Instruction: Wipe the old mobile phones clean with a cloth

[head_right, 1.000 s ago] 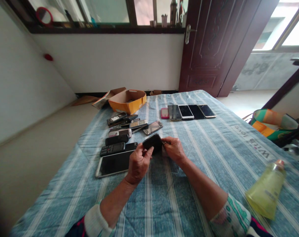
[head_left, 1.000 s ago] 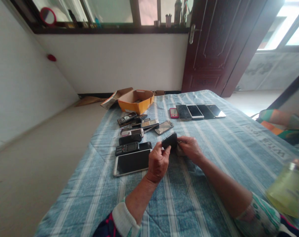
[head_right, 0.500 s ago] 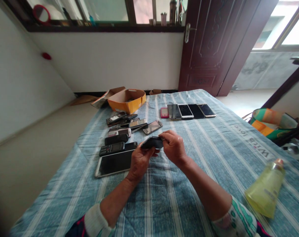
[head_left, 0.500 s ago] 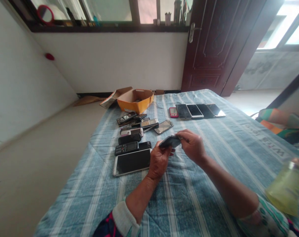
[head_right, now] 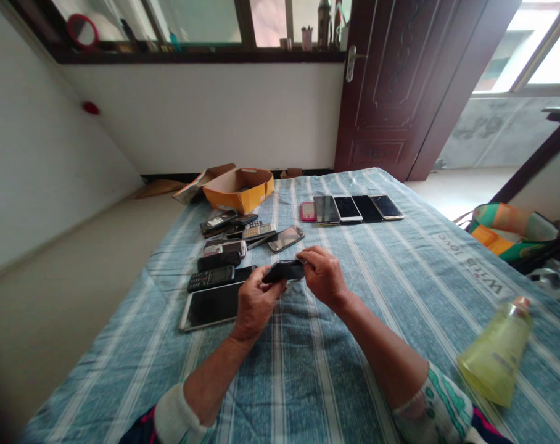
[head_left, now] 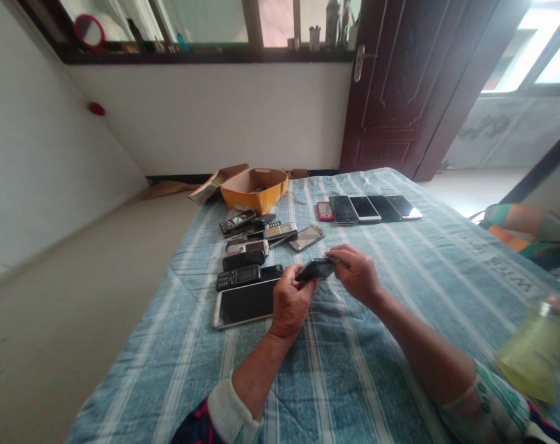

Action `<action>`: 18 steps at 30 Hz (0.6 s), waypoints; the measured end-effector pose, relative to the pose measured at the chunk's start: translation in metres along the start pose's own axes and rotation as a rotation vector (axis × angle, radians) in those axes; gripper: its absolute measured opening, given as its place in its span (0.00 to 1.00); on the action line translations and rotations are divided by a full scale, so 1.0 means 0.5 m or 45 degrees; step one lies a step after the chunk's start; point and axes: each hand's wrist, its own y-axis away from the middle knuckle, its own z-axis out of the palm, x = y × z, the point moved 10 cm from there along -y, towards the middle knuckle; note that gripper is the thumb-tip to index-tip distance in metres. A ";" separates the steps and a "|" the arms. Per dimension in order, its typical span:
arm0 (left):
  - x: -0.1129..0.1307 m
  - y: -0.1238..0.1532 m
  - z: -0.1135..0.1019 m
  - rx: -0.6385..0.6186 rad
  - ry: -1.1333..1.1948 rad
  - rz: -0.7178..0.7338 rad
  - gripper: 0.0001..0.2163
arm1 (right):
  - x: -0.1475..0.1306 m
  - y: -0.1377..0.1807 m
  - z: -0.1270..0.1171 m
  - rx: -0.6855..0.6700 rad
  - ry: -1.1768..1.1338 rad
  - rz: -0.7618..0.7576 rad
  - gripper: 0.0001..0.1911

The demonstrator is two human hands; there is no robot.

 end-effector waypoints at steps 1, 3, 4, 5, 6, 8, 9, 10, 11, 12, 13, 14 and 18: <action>0.012 0.001 -0.007 0.032 -0.080 0.064 0.14 | 0.005 0.000 0.000 0.000 -0.006 0.009 0.16; 0.038 0.006 -0.017 0.089 -0.232 0.206 0.13 | 0.011 0.000 -0.001 0.007 -0.019 0.024 0.16; 0.050 0.009 -0.020 0.108 -0.302 0.274 0.12 | 0.014 0.001 -0.002 0.013 -0.025 0.032 0.16; 0.061 0.012 -0.022 0.120 -0.368 0.333 0.10 | 0.016 0.001 -0.003 0.020 -0.030 0.042 0.16; 0.069 0.015 -0.021 0.123 -0.425 0.376 0.09 | 0.019 0.001 -0.003 0.022 -0.032 0.051 0.16; 0.077 0.017 -0.020 0.120 -0.502 0.414 0.06 | 0.024 0.001 -0.003 0.021 -0.033 0.067 0.16; 0.078 0.017 -0.020 0.117 -0.520 0.415 0.06 | 0.027 0.001 -0.002 0.019 -0.035 0.075 0.15; 0.077 0.017 -0.021 0.117 -0.527 0.409 0.06 | 0.031 0.001 -0.002 0.018 -0.035 0.087 0.15; 0.076 0.017 -0.021 0.119 -0.528 0.403 0.06 | 0.037 0.001 -0.002 0.017 -0.036 0.105 0.15; 0.074 0.016 -0.022 0.123 -0.526 0.396 0.06 | 0.045 0.002 -0.002 0.017 -0.040 0.132 0.14; 0.072 0.016 -0.022 0.127 -0.524 0.388 0.05 | 0.054 0.002 -0.002 0.018 -0.047 0.168 0.14; 0.070 0.015 -0.023 0.130 -0.520 0.378 0.06 | 0.064 0.002 -0.002 0.017 -0.057 0.212 0.14; 0.053 0.013 -0.022 0.117 -0.454 0.297 0.07 | 0.111 0.009 -0.005 0.029 -0.151 0.475 0.14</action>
